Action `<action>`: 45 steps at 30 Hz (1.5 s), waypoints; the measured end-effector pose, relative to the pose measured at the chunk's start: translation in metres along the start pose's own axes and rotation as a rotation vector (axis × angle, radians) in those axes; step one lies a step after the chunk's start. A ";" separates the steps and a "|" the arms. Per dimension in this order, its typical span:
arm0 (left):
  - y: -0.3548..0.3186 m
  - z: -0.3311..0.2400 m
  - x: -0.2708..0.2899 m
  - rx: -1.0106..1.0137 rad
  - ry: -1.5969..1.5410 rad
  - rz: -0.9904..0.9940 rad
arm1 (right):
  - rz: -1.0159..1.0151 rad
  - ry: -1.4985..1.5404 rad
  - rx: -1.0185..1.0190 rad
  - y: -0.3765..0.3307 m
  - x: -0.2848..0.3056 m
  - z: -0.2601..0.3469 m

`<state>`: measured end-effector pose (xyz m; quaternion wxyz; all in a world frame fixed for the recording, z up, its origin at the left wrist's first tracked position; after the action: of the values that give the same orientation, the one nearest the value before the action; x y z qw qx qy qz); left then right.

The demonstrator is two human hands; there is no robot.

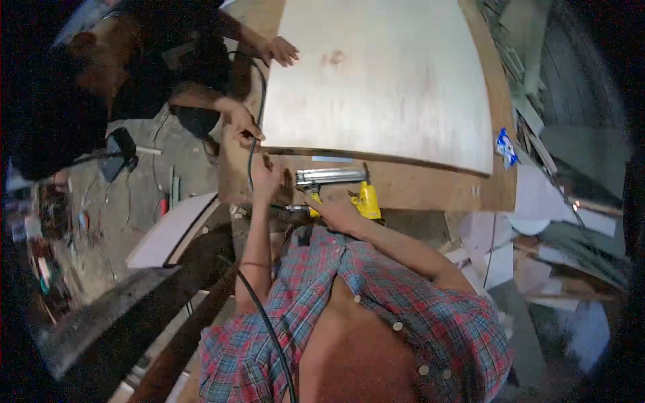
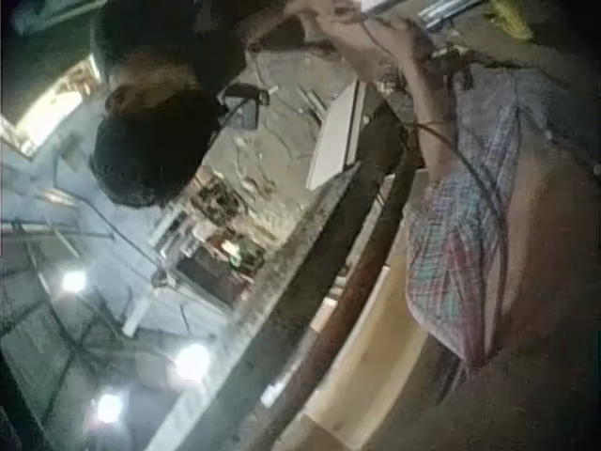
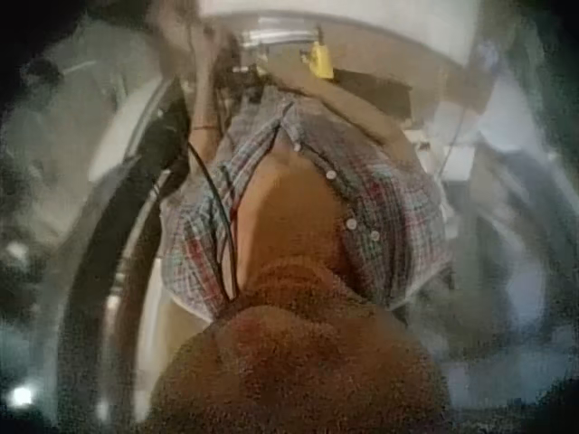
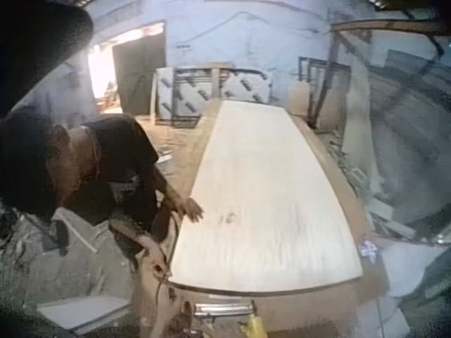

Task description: The person positions large plywood panels on a frame, uses a pneumatic nail gun to secure wood strips and panels together, and then uses pliers to remove a nail.

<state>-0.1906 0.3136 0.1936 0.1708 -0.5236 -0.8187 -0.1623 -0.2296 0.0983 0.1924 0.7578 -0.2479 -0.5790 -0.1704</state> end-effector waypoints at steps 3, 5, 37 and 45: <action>0.014 0.021 0.002 0.108 -0.151 0.081 | -0.080 0.009 -0.053 0.007 -0.006 0.017; 0.021 0.008 0.004 -0.226 0.027 0.008 | -0.145 -0.021 -0.132 0.013 -0.013 0.019; 0.030 0.048 -0.033 0.069 0.025 -0.138 | -1.111 0.770 -1.300 -0.378 -0.033 -0.487; 0.012 -0.035 -0.047 0.139 0.199 -0.227 | -1.154 0.644 -1.332 -0.376 -0.032 -0.493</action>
<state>-0.1576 0.2648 0.2039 0.2677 -0.3958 -0.8609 -0.1745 -0.0526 -0.4930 0.1274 0.3821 -0.2460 -0.1578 -0.8767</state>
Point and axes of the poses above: each hand's wrist, its own y-axis towards the middle knuckle, its own x-axis out of the back of the hand, z = x × y, the point moved 5 cm from there along y, towards the middle knuckle, and after that the axes turned 9 degrees about -y, right-handed, at the moved point
